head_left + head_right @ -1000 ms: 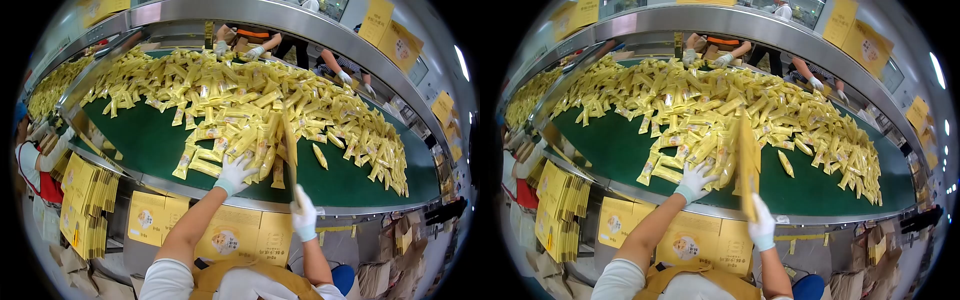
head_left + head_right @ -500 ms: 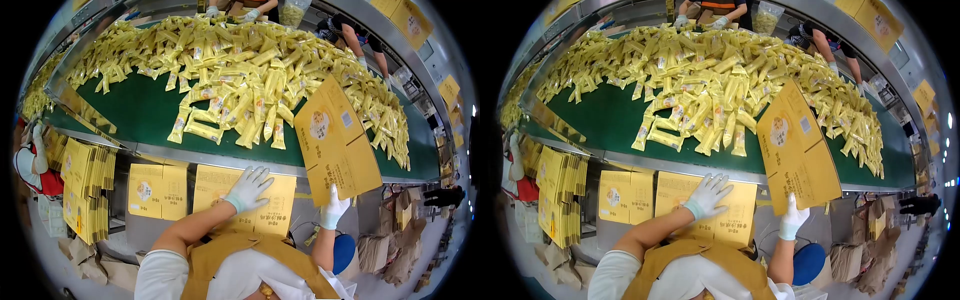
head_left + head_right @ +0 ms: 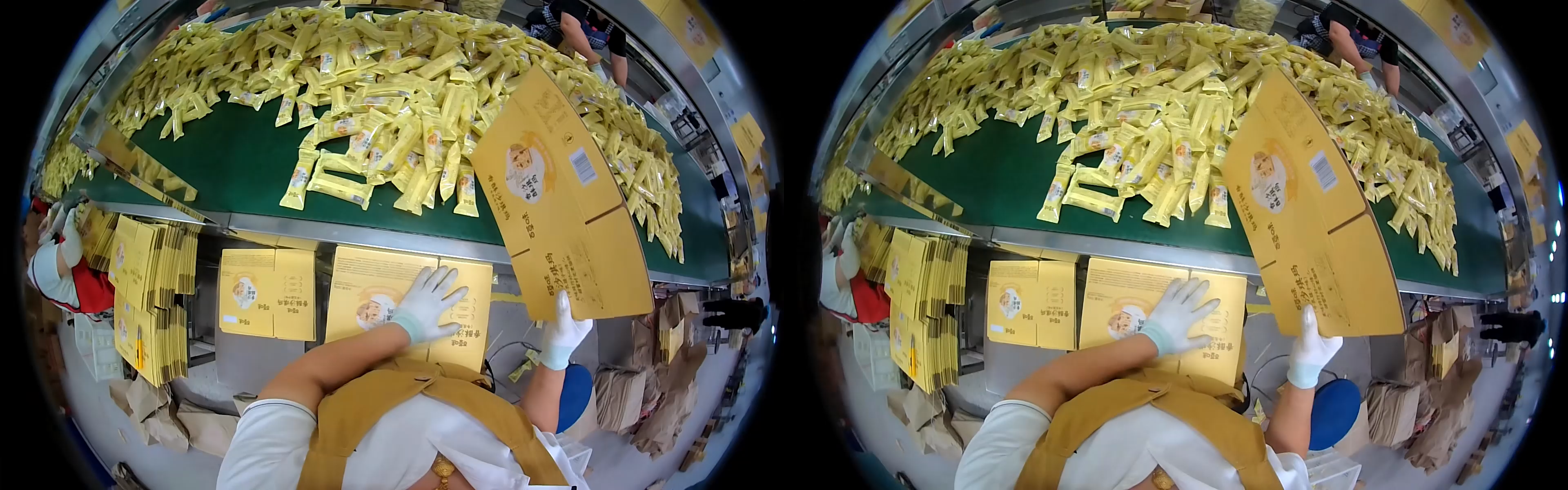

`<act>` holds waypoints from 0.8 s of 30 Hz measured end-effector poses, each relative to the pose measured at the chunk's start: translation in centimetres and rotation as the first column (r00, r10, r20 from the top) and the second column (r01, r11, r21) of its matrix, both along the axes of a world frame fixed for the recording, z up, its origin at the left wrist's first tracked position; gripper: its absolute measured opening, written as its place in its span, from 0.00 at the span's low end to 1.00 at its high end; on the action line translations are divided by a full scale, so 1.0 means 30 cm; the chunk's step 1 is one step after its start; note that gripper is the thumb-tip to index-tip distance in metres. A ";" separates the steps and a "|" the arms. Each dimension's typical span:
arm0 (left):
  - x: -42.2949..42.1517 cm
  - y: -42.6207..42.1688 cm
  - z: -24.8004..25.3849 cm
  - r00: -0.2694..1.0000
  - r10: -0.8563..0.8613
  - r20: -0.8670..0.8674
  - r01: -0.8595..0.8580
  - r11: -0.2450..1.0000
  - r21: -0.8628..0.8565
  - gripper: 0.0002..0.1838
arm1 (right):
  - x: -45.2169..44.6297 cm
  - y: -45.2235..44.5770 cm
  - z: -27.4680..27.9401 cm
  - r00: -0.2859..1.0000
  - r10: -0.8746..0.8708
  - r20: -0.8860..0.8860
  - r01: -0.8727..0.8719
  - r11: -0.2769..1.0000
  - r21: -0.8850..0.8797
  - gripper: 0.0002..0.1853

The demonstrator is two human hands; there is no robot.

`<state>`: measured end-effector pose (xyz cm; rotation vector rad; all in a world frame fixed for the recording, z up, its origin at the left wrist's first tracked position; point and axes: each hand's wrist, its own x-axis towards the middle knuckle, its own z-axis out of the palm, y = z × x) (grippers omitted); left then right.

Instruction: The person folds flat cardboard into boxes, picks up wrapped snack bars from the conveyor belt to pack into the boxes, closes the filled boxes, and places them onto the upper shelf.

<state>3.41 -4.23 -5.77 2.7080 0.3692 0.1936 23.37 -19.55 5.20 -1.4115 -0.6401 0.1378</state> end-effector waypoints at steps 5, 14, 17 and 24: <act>0.025 -0.017 -0.029 1.000 0.005 0.008 -0.004 1.000 -0.013 0.42 | 0.087 -0.070 -0.008 0.995 0.097 0.037 -0.098 0.994 0.051 0.25; -0.184 0.115 -0.216 0.931 0.355 0.086 -0.088 0.448 -0.890 0.26 | 0.145 -0.136 0.007 0.865 0.466 -0.184 -0.418 0.874 0.248 0.15; -0.358 0.228 -0.093 0.844 0.525 0.107 -0.110 0.365 -0.925 0.24 | 0.217 -0.111 -0.102 0.656 0.749 -0.096 -0.707 0.654 0.268 0.16; -0.465 0.211 0.359 0.856 0.353 0.377 0.324 0.202 -0.924 0.25 | 0.160 0.036 -0.114 0.829 0.418 -0.372 -0.497 0.856 -0.145 0.36</act>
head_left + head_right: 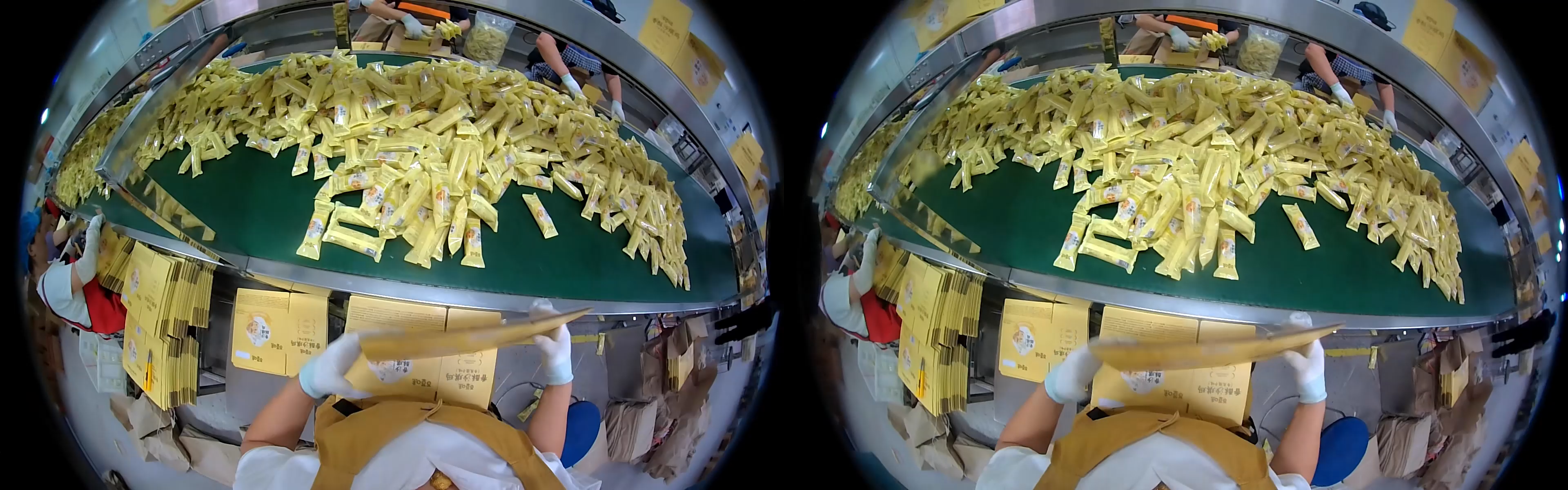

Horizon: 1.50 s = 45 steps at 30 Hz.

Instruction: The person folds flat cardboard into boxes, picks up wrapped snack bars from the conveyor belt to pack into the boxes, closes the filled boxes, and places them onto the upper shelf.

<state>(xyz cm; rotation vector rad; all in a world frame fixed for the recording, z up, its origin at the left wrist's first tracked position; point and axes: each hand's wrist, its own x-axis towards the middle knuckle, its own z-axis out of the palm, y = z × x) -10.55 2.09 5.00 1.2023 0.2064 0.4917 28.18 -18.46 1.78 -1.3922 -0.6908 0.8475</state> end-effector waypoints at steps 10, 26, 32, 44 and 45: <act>0.213 -0.075 0.146 0.776 -0.576 0.257 0.323 0.713 0.623 0.41 | -0.063 0.019 0.167 0.910 -0.395 0.129 0.350 0.896 0.274 0.36; 0.290 -0.167 0.198 0.840 -0.502 0.207 0.050 0.450 0.892 0.27 | -0.071 -0.135 0.236 0.975 -0.216 0.051 0.221 0.967 -0.128 0.36; 0.257 -0.148 0.175 0.826 -0.287 0.485 -0.402 0.303 0.864 0.28 | -0.117 -0.132 0.413 0.994 0.000 0.107 0.022 0.977 -0.210 0.33; 0.240 -0.071 0.122 0.939 -0.054 -0.339 0.332 -0.109 0.937 0.26 | -0.418 0.151 0.545 0.120 0.679 0.724 -0.197 0.731 -0.653 0.20; 0.242 -0.096 0.109 0.863 -0.065 -0.500 0.495 -0.082 0.865 0.25 | -0.430 0.164 0.518 0.097 0.686 0.721 -0.272 0.715 -0.644 0.22</act>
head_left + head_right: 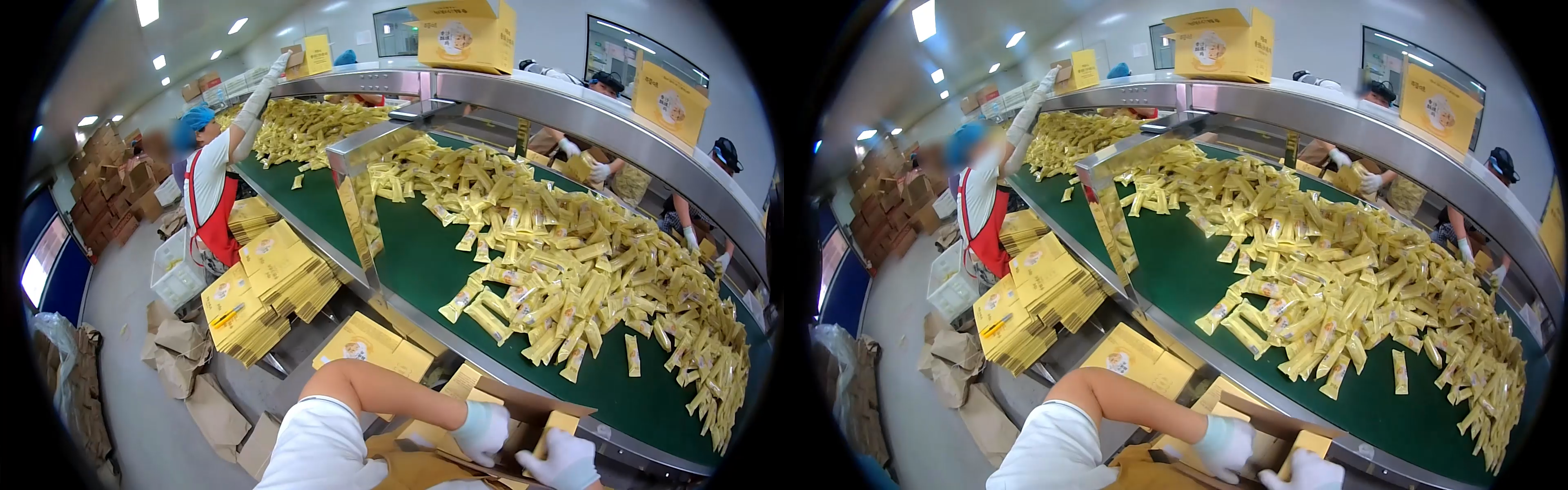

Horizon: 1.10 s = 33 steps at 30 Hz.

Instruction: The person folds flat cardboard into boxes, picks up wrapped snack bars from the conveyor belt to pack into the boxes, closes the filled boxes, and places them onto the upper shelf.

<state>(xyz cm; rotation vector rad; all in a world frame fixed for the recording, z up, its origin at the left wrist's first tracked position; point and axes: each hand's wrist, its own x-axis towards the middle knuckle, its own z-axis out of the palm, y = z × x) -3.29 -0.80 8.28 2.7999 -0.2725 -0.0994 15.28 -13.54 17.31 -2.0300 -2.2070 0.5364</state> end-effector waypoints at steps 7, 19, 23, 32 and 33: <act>0.023 0.009 0.029 0.701 0.249 0.669 -0.378 0.924 0.052 0.28 | 0.195 -0.067 -0.009 0.752 0.145 -0.643 -0.311 0.938 -0.152 0.47; 0.022 -0.026 0.172 0.952 0.253 0.173 -0.246 0.967 -0.060 0.46 | 0.080 -0.128 -0.324 0.511 -0.436 -0.741 0.587 0.807 -0.071 0.55; 0.051 -0.078 0.098 0.958 0.286 0.023 -0.287 0.956 0.069 0.58 | 0.072 -0.108 -0.337 0.454 -0.285 -0.844 0.516 0.856 -0.011 0.55; 0.025 -0.012 0.265 0.840 0.543 0.007 -0.535 0.830 -0.156 0.65 | 0.310 -0.151 -0.509 -0.254 -0.216 -0.943 0.552 0.768 -0.325 0.32; 0.023 0.015 0.221 0.777 0.617 0.124 -0.553 0.764 -0.332 0.62 | 0.330 -0.166 -0.536 -0.160 -0.256 -0.953 0.639 0.709 -0.298 0.29</act>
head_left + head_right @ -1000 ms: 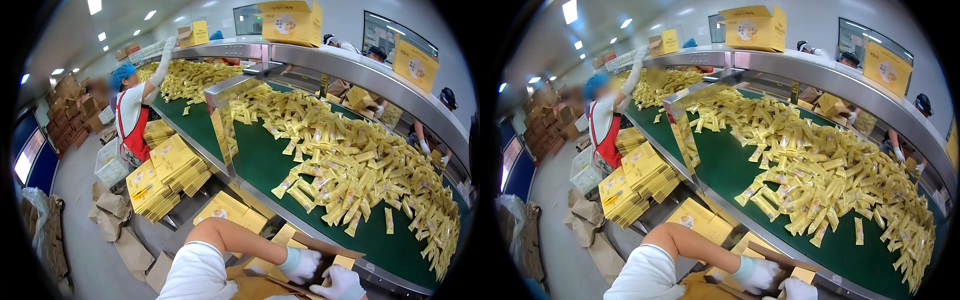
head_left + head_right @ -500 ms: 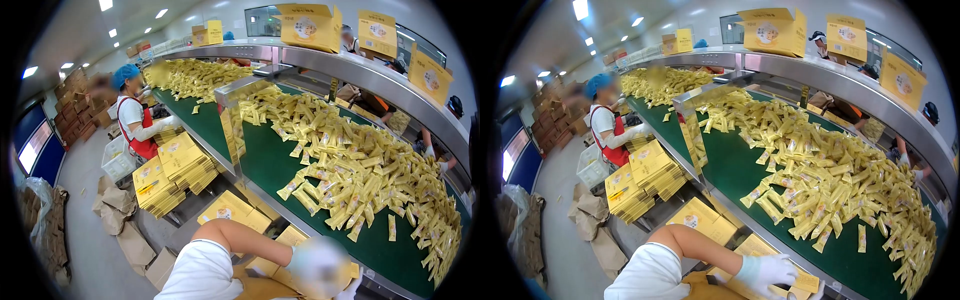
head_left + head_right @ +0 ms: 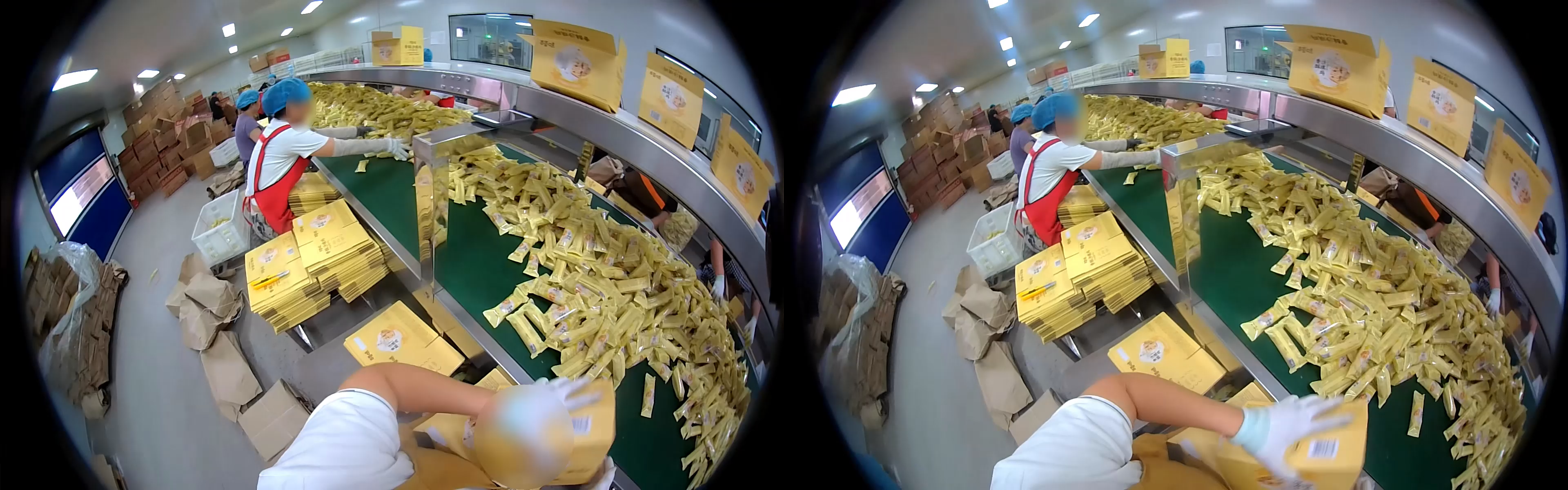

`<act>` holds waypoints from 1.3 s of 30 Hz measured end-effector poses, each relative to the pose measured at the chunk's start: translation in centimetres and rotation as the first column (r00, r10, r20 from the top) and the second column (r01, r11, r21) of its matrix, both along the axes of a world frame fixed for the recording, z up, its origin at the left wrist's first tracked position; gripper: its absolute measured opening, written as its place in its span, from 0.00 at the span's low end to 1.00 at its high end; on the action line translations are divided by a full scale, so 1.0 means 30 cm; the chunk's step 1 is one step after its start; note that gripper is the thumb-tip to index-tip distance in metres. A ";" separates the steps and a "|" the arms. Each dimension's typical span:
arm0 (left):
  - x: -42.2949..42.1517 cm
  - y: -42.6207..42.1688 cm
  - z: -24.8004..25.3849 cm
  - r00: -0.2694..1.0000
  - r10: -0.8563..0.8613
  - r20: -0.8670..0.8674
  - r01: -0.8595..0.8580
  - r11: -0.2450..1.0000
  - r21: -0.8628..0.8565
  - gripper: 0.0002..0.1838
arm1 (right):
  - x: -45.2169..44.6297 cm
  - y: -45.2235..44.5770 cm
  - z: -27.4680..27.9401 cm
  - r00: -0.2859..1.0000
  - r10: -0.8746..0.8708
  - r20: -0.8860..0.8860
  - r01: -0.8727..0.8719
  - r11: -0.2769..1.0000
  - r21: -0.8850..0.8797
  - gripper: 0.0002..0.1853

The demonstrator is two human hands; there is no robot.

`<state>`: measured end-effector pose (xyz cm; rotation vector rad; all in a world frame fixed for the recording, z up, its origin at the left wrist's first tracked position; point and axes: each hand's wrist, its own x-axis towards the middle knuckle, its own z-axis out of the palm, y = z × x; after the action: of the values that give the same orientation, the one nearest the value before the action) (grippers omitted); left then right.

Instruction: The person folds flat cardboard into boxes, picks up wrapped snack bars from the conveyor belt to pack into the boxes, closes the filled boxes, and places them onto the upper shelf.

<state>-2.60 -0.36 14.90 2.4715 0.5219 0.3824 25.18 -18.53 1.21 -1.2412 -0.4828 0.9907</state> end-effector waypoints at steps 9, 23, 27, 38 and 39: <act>0.034 -0.107 -0.504 0.812 0.395 0.430 0.412 0.134 -0.901 0.32 | -0.080 -0.055 0.155 0.661 0.188 0.726 0.010 0.966 -0.259 0.39; -0.059 -0.009 -0.597 0.863 0.490 -0.121 -0.497 0.867 -0.034 0.26 | -0.488 0.152 0.281 0.179 0.536 0.825 0.172 0.808 -0.563 0.47; -0.098 -0.053 -0.233 0.895 0.394 -0.209 -0.437 0.866 -0.242 0.30 | -0.459 0.131 0.337 0.310 0.524 0.793 0.069 0.820 -0.569 0.52; -0.254 0.062 -0.435 0.949 0.305 -0.073 -0.235 0.536 -0.811 0.22 | -0.249 0.016 0.051 0.681 0.123 0.722 -0.025 0.989 -0.145 0.42; -0.261 0.053 -0.441 0.930 0.363 -0.055 -0.207 0.393 -0.896 0.23 | -0.245 0.016 0.001 0.648 0.129 0.750 -0.008 0.987 -0.162 0.40</act>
<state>-10.45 1.24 1.67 1.2717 0.8298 0.2997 17.83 -18.04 1.24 -1.7783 -1.1424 0.5134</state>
